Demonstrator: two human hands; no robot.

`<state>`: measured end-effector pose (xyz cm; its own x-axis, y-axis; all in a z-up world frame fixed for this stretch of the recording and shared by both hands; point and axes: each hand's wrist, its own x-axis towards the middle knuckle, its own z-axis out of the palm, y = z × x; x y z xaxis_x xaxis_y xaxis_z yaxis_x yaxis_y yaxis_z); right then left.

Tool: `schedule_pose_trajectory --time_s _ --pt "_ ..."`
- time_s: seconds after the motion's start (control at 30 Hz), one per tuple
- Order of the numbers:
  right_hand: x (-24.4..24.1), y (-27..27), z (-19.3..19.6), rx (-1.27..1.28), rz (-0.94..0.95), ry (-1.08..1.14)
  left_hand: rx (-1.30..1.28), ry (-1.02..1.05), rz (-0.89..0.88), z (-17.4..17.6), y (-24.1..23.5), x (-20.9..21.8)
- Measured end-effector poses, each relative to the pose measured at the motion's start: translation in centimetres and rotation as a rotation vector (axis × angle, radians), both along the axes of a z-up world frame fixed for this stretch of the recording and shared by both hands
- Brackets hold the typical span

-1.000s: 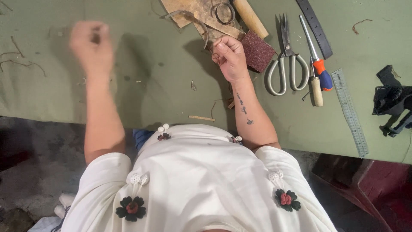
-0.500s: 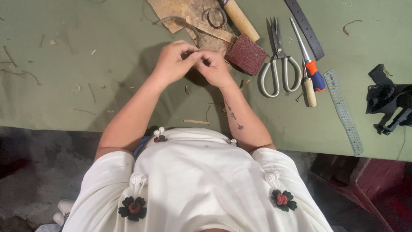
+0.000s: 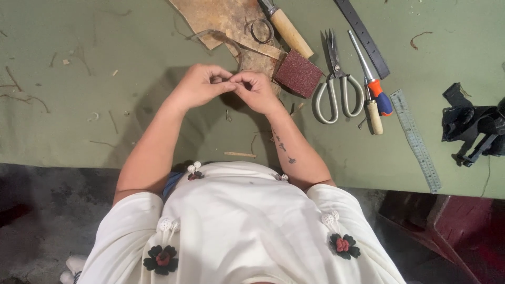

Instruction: Trimming a small leather strip with scissors and then folding and manipulating it by hand to finish a component.

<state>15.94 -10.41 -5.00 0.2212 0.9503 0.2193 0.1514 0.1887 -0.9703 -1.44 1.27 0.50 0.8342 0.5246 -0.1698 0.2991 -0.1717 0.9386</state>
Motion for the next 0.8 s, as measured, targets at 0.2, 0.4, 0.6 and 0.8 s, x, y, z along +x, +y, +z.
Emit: schedule_pose_trajectory --time_s 0.2,0.4,0.6,0.8 --pt "-0.1 0.0 1.2 -0.025 -0.017 0.006 0.168 -0.003 -0.045 0.7 1.3 -0.6" --pt "0.0 0.1 1.0 -0.047 -0.028 0.026 0.128 -0.232 0.088 -3.8 1.5 0.1" --pt "-0.3 0.3 2.3 -0.066 -0.057 0.050 -0.178 -0.324 0.363 -4.8 1.8 0.6" --pt "-0.1 0.1 1.4 -0.059 -0.083 0.184 -0.403 -0.485 0.535 -5.8 2.7 0.5"
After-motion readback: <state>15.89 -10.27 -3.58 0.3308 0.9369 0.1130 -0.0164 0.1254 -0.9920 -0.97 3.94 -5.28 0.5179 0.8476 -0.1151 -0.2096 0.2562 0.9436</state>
